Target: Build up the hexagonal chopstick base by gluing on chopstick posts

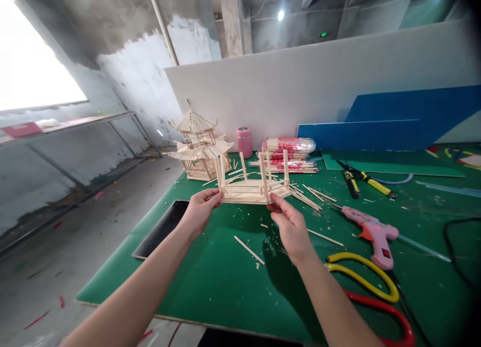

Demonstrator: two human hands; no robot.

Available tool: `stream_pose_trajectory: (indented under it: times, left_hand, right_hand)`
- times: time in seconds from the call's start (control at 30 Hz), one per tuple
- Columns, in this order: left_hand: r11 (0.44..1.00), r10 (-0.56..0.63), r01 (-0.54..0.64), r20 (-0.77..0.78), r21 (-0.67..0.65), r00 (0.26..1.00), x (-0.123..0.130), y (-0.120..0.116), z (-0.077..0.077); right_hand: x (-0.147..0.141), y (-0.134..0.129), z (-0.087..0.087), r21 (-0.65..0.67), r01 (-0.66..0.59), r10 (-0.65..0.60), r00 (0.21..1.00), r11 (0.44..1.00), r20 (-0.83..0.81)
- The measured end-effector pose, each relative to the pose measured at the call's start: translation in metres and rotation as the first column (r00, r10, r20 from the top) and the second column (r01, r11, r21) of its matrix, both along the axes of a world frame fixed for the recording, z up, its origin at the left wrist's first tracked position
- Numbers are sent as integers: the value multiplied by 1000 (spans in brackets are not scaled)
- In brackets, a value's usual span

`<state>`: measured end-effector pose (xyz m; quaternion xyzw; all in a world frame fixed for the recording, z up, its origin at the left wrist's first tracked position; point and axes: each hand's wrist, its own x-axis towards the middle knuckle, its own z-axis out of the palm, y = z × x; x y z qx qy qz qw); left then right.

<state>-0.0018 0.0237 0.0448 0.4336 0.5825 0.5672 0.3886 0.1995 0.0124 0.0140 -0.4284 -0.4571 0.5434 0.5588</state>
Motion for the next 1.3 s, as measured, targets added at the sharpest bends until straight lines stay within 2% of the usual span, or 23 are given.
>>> stream_pose_trajectory:
  times: [0.2, 0.4, 0.6, 0.8, 1.3]
  left_hand:
    - [1000, -9, 11, 106, -13, 994, 11, 0, 12]
    - [996, 54, -41, 163, -84, 985, 21, 1, 22]
    - [986, 94, -69, 164, -155, 982, 24, 5, 23]
    - [985, 91, -63, 176, -159, 980, 24, 7, 22]
    - [987, 74, -46, 183, -151, 980, 24, 6, 19]
  right_hand:
    - [4, -1, 0, 21, 20, -21, 999, 1000, 36]
    - [3, -1, -5, 65, 33, -37, 997, 997, 66]
    - [5, -1, -6, 129, 71, -84, 992, 989, 95]
    - [8, -2, -4, 162, 98, -116, 987, 982, 107]
    - [5, -7, 8, 83, 12, -25, 987, 996, 160]
